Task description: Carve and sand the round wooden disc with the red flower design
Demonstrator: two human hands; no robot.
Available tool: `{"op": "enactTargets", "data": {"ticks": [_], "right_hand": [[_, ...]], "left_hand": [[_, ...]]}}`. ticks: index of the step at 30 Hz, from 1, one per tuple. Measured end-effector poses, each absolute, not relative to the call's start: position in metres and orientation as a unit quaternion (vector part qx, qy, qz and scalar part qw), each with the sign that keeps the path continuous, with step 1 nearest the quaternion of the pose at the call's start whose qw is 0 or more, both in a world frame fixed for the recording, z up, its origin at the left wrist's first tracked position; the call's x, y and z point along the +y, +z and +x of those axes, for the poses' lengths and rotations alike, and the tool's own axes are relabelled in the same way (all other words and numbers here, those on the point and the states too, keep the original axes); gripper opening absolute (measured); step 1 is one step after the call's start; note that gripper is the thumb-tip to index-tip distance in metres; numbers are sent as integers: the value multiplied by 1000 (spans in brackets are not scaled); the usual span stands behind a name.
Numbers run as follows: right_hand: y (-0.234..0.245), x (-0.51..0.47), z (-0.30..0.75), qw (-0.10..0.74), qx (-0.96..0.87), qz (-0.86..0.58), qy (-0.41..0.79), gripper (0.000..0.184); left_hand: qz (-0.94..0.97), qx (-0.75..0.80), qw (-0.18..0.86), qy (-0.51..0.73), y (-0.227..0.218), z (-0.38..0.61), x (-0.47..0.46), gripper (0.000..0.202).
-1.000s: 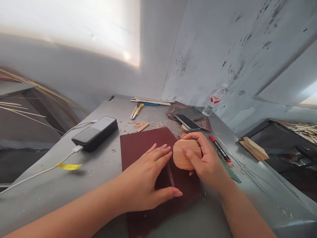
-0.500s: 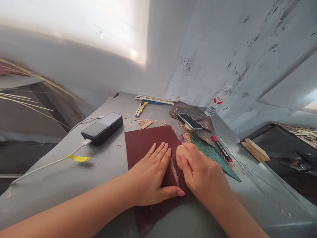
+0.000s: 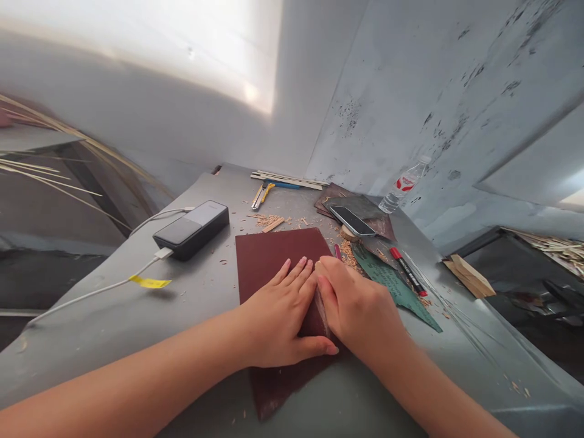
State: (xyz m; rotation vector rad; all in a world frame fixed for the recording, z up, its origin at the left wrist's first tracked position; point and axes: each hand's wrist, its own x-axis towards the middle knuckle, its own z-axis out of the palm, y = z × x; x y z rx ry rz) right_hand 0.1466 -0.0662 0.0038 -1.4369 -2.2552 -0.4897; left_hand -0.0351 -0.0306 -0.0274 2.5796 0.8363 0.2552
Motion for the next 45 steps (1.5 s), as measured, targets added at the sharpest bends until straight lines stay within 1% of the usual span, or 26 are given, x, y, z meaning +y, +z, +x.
{"op": "enactTargets", "data": {"ticks": [4, 7, 11, 15, 19, 22, 26, 28, 32, 37, 43, 45], "right_hand": [[7, -95, 154, 171, -826, -497, -204, 24], [11, -106, 162, 151, -830, -500, -195, 21], [14, -94, 160, 178, -825, -517, -142, 17], [10, -74, 149, 206, -810, -533, -133, 16], [14, -70, 145, 196, -801, -550, -131, 14], [22, -75, 153, 176, -800, -562, -116, 13], [30, -78, 165, 190, -776, -589, -123, 29], [31, -77, 166, 202, -764, -600, -127, 32], [27, -72, 161, 183, -787, -579, -109, 25], [23, -80, 158, 157, -802, -568, -96, 18], [33, -100, 164, 101, -853, -508, -65, 17], [37, -95, 164, 129, -843, -515, -89, 15]], "left_hand": [[923, 307, 216, 87, -28, -35, -31, 119], [923, 300, 226, 85, -28, -36, -31, 121], [927, 292, 221, 85, -27, -37, -32, 116], [931, 295, 202, 71, -24, -36, -32, 115], [927, 312, 199, 55, -24, -35, -32, 123], [923, 321, 199, 67, -28, -36, -32, 129], [919, 324, 205, 92, -30, -37, -32, 124], [917, 330, 207, 92, -30, -37, -32, 121], [917, 331, 204, 84, -28, -37, -30, 119], [921, 328, 194, 83, -29, -38, -28, 122], [922, 320, 197, 92, -31, -39, -27, 123], [922, 319, 197, 94, -31, -38, -27, 124]]}}
